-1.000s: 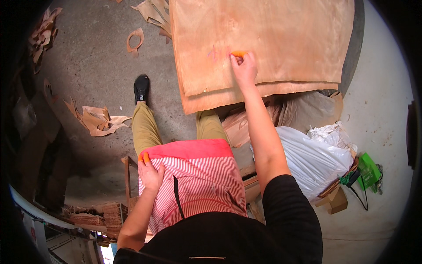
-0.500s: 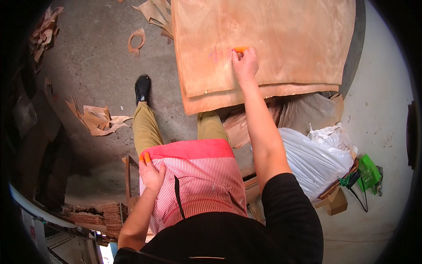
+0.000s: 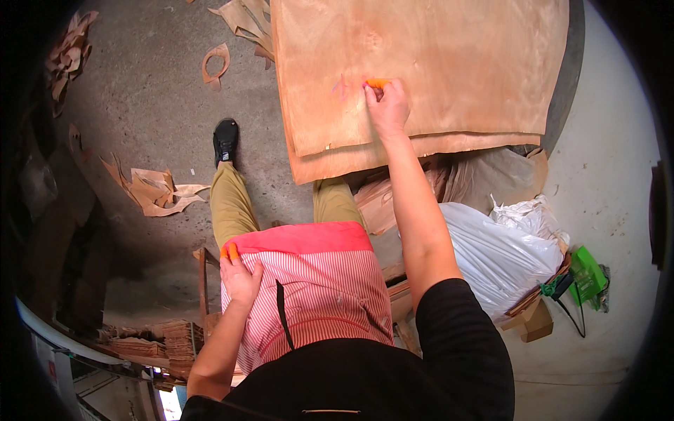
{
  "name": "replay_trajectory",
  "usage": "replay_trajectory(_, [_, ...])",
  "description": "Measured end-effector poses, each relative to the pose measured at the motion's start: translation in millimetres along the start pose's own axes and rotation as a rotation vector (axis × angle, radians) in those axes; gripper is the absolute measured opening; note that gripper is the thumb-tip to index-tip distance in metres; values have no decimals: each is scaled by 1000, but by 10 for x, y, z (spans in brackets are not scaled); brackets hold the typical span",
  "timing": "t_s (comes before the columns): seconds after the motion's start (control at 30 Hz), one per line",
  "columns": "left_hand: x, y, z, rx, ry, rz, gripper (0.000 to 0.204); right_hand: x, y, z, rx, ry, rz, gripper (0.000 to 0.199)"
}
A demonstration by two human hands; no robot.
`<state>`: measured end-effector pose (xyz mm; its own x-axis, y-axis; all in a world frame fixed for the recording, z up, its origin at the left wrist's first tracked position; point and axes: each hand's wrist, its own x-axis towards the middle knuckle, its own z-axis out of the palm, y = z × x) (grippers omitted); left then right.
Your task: The person uses a utility knife to score and peel thin wood veneer sheets from a large curved board. They lift and separate the veneer layers, then place the sheets on a stack on the floor.
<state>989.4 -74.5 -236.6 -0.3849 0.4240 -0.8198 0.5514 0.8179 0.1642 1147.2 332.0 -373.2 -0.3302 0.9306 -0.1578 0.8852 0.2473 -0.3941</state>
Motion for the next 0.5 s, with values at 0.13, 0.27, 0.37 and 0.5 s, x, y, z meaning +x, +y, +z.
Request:
replay_trajectory(0.13, [0, -7, 5, 21, 19, 20, 75, -11, 42, -130, -51, 99, 70, 10])
replay_trajectory(0.27, [-4, 10, -12, -28, 21, 6, 74, -163, 0, -340, 112, 162, 124, 10])
replay_trajectory(0.37, [4, -6, -35, -67, 28, -11, 73, -472, 1, -362, 197, 71, 136, 11])
replay_trajectory(0.5, [23, -100, -77, -165, 131, 9, 67, -1104, -578, -351, 498, -259, 159, 10])
